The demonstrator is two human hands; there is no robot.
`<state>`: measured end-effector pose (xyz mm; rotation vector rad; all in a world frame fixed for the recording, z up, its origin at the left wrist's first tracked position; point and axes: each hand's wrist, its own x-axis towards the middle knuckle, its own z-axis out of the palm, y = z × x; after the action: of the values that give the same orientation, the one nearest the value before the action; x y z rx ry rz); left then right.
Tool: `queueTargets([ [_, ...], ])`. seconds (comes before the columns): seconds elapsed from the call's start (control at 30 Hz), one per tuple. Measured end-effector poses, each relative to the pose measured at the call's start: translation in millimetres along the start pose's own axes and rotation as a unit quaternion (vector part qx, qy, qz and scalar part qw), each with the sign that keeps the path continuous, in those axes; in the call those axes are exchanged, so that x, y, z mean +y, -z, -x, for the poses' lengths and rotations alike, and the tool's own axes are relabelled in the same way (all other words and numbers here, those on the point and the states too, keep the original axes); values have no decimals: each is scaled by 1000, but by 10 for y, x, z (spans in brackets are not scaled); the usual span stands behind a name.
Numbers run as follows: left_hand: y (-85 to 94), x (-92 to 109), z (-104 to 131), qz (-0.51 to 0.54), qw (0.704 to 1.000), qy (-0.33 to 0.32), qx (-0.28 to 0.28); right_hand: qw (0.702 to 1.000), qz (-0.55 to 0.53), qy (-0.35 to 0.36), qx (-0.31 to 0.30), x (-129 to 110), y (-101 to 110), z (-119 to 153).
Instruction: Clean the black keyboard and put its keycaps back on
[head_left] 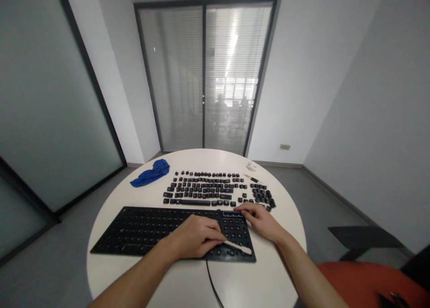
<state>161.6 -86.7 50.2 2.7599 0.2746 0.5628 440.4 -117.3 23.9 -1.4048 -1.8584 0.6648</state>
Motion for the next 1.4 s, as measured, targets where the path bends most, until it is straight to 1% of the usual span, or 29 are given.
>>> queueTargets([
  [0.2, -25, 13, 5, 1, 1000, -25, -4, 1000, -5, 1, 0, -17, 4, 5],
  [0.3, -73, -2, -12, -40, 998, -23, 29, 1000, -8, 6, -1, -12, 2, 5],
  [0.4, -134, -27, -54, -93, 993, 7, 79, 1000, -11, 15, -3, -15, 2, 3],
  [0.5, -184, -42, -104, -137, 985, 39, 96, 1000, -12, 17, -5, -20, 3, -2],
  [0.6, -213, -28, -141, -164, 981, 59, 87, 1000, -11, 16, -6, -10, 1, -9],
  [0.7, -216, 0, -152, -182, 979, 61, 67, 1000, -12, 16, -5, 3, -2, -14],
  [0.77, -204, 15, -148, -189, 979, 46, 56, 1000, -14, 18, -3, 2, -2, -14],
  [1.0, -139, 78, -111, -170, 984, -28, 48, 1000, -8, 21, -4, 4, 1, -13],
  [1.13, -90, 96, -82, -146, 988, -44, 33, 1000, -10, 18, -3, 17, -2, -16],
  [1.27, -38, 93, -51, -117, 990, -76, 12, 1000, -13, 18, -5, 10, 0, -13],
  [1.4, -42, 99, -31, -87, 992, -91, -3, 1000, -12, 16, -4, 9, 5, -9],
])
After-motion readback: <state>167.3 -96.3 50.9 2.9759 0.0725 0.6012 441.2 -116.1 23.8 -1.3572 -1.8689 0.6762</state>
